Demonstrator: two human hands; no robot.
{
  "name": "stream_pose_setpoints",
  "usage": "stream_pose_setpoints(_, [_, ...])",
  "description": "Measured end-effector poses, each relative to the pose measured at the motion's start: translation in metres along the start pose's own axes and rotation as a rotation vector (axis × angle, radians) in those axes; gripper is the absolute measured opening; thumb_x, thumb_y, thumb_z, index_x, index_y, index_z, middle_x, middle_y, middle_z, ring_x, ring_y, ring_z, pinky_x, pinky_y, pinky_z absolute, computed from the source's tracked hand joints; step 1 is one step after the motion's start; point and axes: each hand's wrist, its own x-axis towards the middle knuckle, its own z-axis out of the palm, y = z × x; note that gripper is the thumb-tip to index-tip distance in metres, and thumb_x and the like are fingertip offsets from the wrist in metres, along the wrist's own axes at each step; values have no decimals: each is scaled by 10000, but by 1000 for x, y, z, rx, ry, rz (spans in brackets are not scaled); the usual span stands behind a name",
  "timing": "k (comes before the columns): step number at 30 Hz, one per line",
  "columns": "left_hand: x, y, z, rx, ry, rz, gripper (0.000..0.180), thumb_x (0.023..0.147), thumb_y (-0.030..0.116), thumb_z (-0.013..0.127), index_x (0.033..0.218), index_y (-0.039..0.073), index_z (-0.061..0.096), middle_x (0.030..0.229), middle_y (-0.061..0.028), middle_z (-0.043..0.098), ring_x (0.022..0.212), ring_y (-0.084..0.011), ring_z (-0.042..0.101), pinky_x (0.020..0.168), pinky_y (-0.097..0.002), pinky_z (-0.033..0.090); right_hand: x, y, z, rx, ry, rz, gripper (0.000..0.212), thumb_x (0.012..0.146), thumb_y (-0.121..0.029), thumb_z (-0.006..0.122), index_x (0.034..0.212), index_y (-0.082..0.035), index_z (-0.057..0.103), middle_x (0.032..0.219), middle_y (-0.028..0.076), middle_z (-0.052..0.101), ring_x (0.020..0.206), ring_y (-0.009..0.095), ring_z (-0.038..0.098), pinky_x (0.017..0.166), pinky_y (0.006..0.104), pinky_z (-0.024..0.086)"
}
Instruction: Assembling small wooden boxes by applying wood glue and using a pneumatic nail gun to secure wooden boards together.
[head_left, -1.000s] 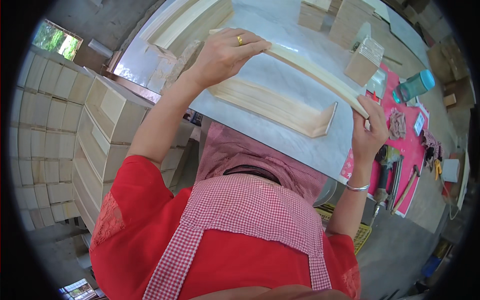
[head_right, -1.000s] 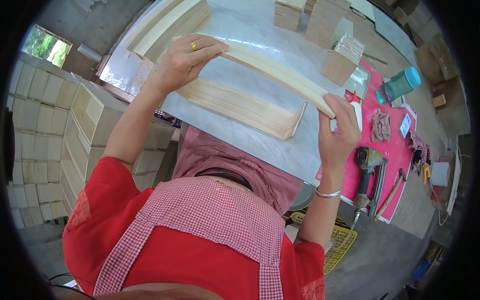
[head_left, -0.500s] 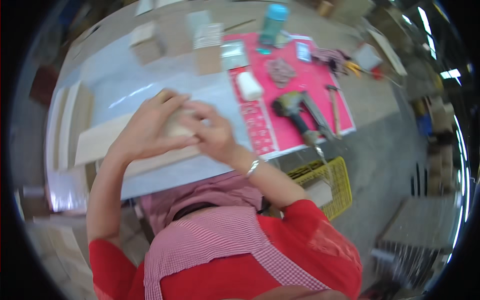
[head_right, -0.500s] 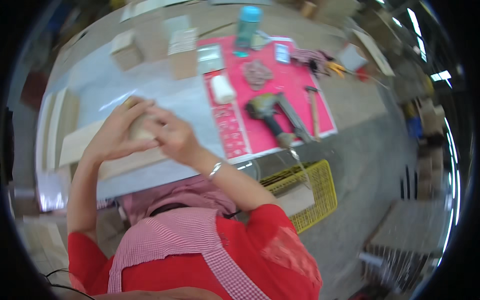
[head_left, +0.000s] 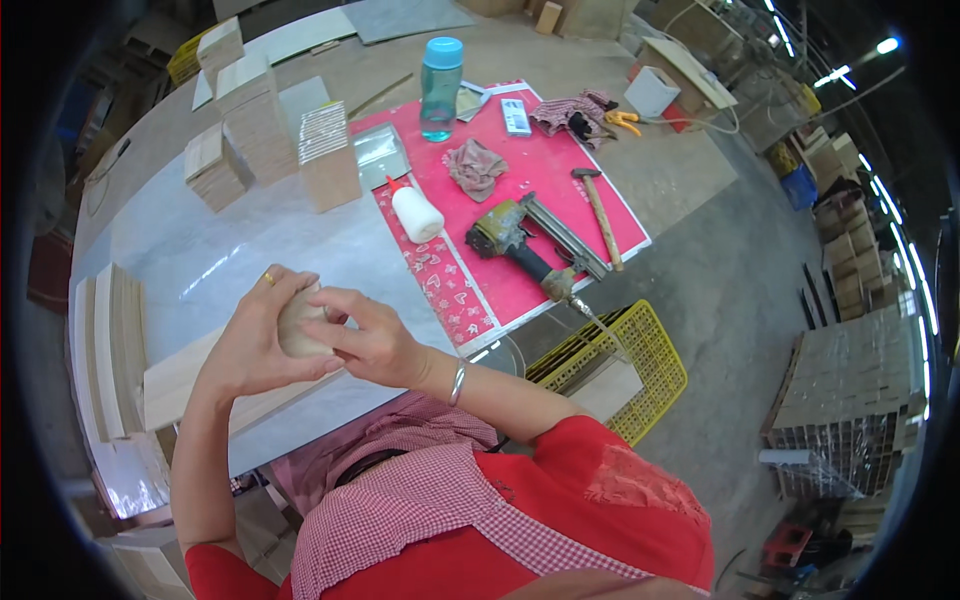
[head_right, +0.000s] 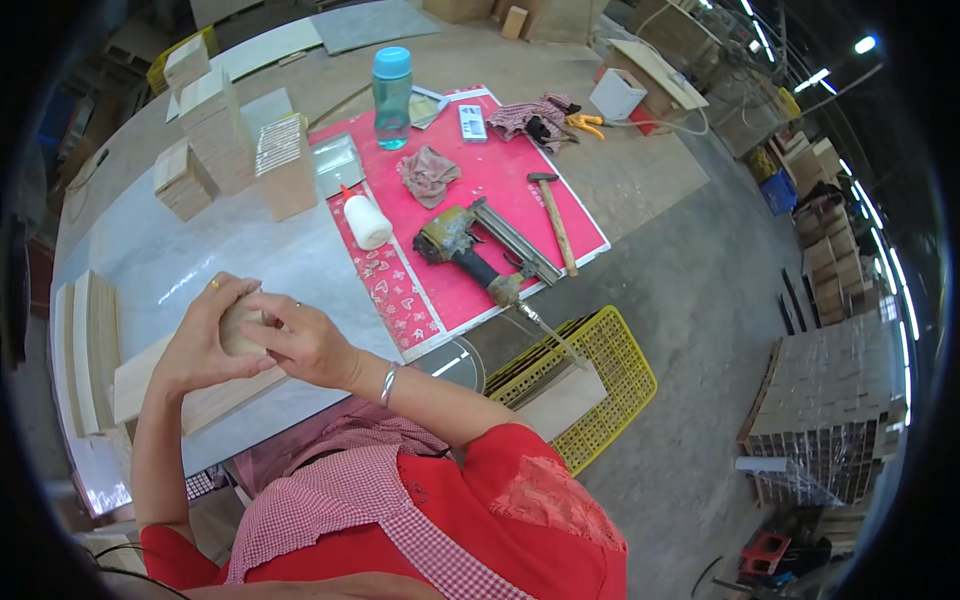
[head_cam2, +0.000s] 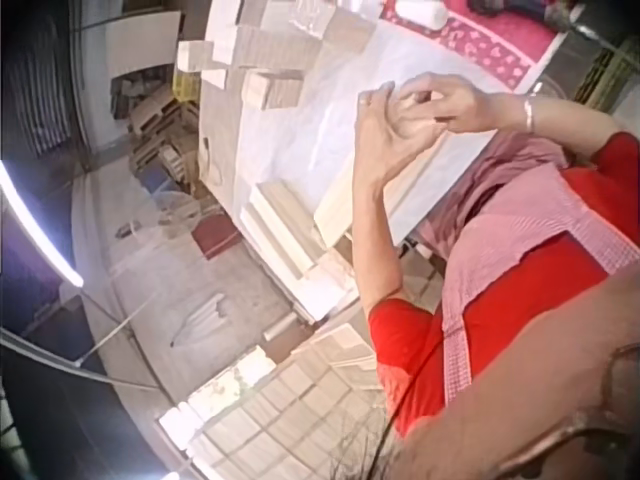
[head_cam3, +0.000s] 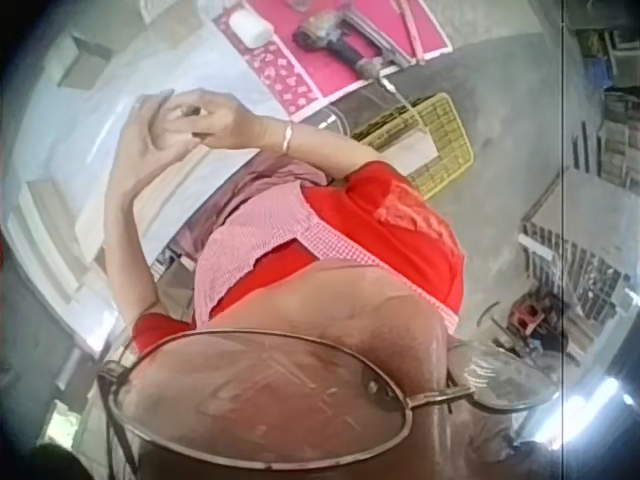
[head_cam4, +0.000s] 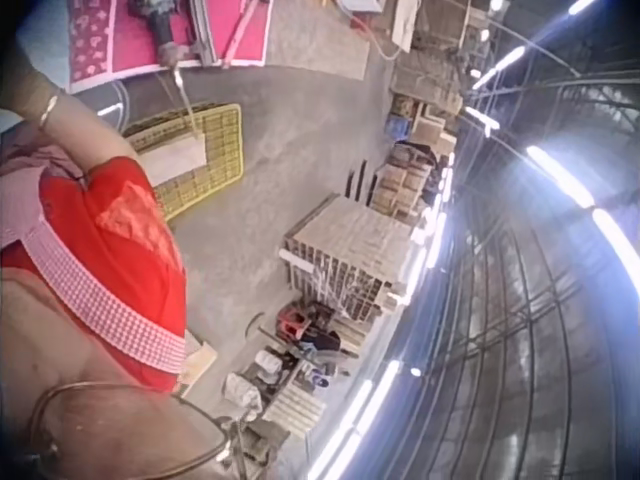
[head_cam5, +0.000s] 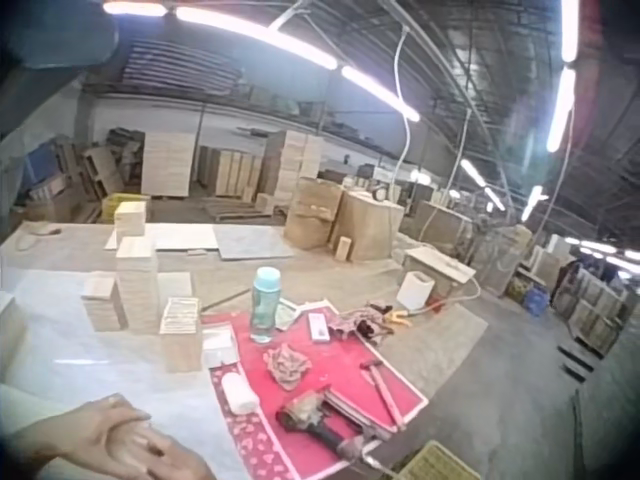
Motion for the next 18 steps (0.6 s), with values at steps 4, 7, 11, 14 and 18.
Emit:
stream_pose_setpoints(4, [3,0,2,33,12,-41,793,520,316,879,1168,-24,575,1053,-161,553,971,-339,589,854,-402,489,-2,3,-4,66,6,3,462,728,14,736,1181,-28,655,1210,160,579,837,223,639,707,303,554])
stream_pose_setpoints(7, [-2,0,2,100,44,-80,775,498,296,872,1145,-15,579,1034,-156,551,964,-342,585,851,-403,489,-20,17,-25,149,-36,448,716,724,-28,771,1386,-44,498,1296,182,524,861,233,627,756,327,542])
stream_pose_setpoints(11, [-15,-9,5,144,84,-103,772,473,259,860,1143,5,574,1039,-147,543,970,-344,571,856,-411,473,-59,51,-47,132,-474,580,1008,685,-123,841,1520,-69,279,1381,189,442,913,261,613,804,356,526])
stream_pose_setpoints(14, [-25,-14,13,216,144,-169,794,457,238,859,1159,13,564,1076,-145,539,988,-344,557,870,-416,454,-62,53,-35,220,-562,617,1100,649,-182,874,1534,-64,231,1403,189,403,947,284,604,824,372,521])
stream_pose_setpoints(18, [-34,-14,19,279,168,-173,808,446,228,860,1165,17,555,1103,-143,534,1001,-346,546,879,-421,442,-55,55,-19,297,-672,669,1159,618,-218,901,1534,-52,211,1395,190,396,958,296,599,840,373,519])
